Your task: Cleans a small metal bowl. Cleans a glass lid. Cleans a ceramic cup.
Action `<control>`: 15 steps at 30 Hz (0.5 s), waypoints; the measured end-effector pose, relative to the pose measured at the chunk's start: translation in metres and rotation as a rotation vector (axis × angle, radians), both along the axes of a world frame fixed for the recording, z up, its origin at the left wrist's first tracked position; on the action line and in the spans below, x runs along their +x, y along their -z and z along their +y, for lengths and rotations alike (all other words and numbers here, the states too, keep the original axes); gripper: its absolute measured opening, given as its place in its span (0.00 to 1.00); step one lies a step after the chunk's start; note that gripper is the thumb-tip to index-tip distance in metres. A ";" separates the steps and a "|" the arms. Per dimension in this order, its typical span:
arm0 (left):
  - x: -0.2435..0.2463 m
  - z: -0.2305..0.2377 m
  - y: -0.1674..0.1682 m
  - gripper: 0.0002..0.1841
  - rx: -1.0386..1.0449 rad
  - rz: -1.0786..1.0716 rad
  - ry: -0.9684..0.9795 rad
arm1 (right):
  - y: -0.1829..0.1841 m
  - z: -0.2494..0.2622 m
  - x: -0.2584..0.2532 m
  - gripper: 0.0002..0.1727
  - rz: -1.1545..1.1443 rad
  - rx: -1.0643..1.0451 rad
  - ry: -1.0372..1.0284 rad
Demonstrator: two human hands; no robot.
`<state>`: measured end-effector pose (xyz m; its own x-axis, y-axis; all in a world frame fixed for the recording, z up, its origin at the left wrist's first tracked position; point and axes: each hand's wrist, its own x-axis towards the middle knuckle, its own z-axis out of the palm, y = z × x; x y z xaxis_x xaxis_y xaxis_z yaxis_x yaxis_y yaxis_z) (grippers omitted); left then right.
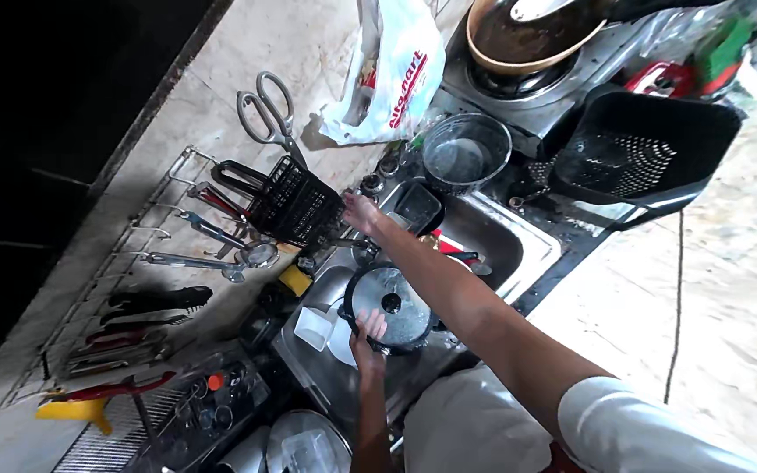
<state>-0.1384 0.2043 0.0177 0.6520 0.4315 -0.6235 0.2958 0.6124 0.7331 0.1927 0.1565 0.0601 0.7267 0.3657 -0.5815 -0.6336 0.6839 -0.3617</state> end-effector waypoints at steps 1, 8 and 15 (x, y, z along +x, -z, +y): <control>0.002 0.000 0.000 0.24 -0.007 0.002 -0.003 | 0.002 0.000 0.001 0.28 -0.017 -0.079 -0.053; 0.013 0.028 0.013 0.26 -0.017 0.032 0.045 | 0.050 -0.095 -0.068 0.23 -0.602 -1.162 -0.535; 0.055 0.056 0.017 0.32 0.136 0.055 0.363 | 0.085 -0.184 -0.174 0.22 -0.391 -0.554 -0.496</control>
<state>-0.0838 0.2605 0.0011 0.7448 0.2602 -0.6145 0.5160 0.3593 0.7776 0.0191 -0.0273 -0.0246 0.7435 0.4316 -0.5108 -0.5730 0.0173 -0.8194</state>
